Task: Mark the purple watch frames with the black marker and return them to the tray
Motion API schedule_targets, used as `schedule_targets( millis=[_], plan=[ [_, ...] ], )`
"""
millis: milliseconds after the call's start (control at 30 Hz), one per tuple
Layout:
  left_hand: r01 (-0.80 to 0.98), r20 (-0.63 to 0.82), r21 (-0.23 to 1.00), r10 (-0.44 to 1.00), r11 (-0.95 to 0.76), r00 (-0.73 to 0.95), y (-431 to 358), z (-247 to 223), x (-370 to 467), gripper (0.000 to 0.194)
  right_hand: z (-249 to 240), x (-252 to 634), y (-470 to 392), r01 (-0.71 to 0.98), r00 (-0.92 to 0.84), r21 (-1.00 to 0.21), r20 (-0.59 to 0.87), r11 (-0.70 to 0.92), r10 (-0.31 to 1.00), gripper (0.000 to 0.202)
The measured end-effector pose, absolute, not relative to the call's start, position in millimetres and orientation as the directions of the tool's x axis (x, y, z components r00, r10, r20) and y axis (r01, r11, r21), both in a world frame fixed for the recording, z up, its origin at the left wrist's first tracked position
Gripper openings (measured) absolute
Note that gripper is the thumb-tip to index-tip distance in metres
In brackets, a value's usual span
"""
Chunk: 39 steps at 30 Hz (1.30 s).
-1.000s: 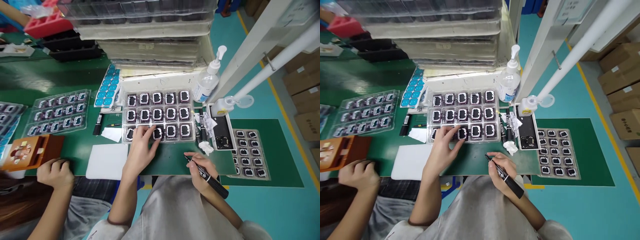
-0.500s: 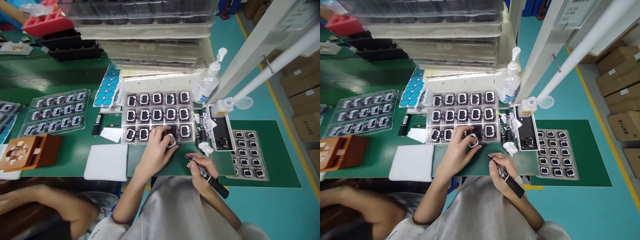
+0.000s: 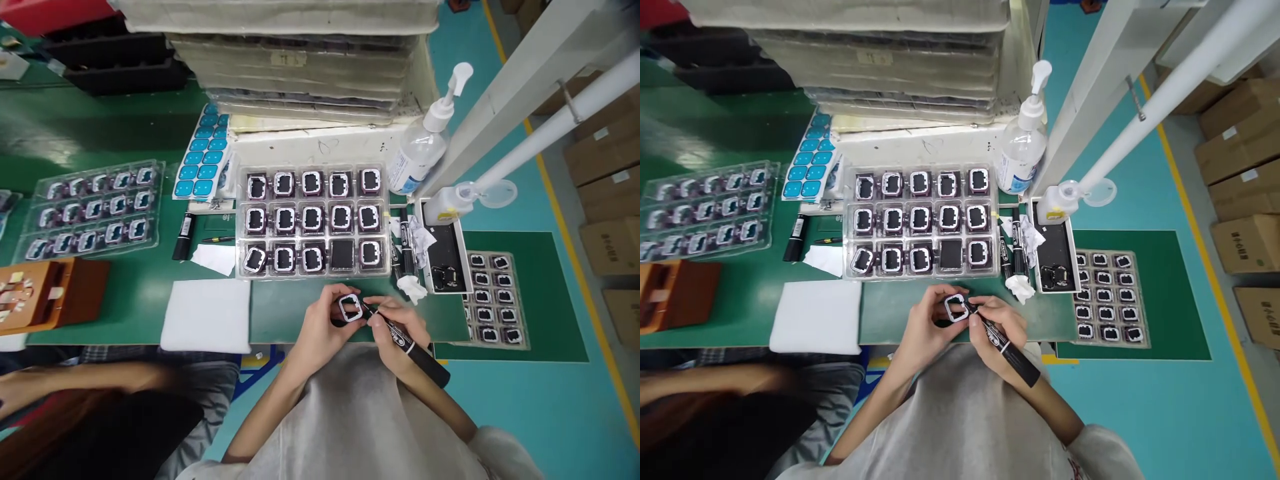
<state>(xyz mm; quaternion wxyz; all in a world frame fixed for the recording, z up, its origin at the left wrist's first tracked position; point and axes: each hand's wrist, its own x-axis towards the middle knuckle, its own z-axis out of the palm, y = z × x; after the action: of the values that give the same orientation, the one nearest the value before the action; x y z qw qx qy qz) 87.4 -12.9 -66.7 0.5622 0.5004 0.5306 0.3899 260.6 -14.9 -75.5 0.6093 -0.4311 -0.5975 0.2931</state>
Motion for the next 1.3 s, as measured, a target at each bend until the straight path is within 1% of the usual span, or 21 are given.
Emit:
schedule_targets(
  millis=[100,267,367,500,867,1067,1300],
  plan=[
    [0.09,-0.22,0.974,0.964,0.208,0.152,-13,-66,92,0.044,-75,261,-15,0.173,0.097,-0.884,0.455,0.435,0.885,0.014],
    [0.105,-0.215,0.974,0.968,0.202,0.131,-13,-70,97,0.042,-74,261,-16,0.168,0.114,-0.892,0.441,0.42,0.89,0.017],
    [0.092,-0.201,0.977,0.974,0.191,0.107,-14,-74,97,0.042,-73,260,-15,0.219,0.099,-0.886,0.437,0.408,0.894,0.016],
    [0.13,-0.206,0.972,0.975,0.194,0.083,-15,-77,96,0.038,-72,259,-11,0.285,0.039,-0.856,0.459,0.431,0.887,0.019],
    [0.191,-0.177,0.969,0.981,0.158,0.082,-16,-77,98,0.028,-71,256,-10,0.354,0.01,-0.801,0.518,0.482,0.855,0.024],
    [0.224,-0.161,0.964,0.985,0.142,0.068,-18,-80,98,0.028,-71,254,-9,0.379,0.004,-0.781,0.537,0.496,0.843,0.02],
    [0.255,-0.137,0.961,0.987,0.112,0.085,-20,-83,98,0.026,-68,253,-8,0.362,0.008,-0.8,0.516,0.478,0.857,0.022]
  ],
)
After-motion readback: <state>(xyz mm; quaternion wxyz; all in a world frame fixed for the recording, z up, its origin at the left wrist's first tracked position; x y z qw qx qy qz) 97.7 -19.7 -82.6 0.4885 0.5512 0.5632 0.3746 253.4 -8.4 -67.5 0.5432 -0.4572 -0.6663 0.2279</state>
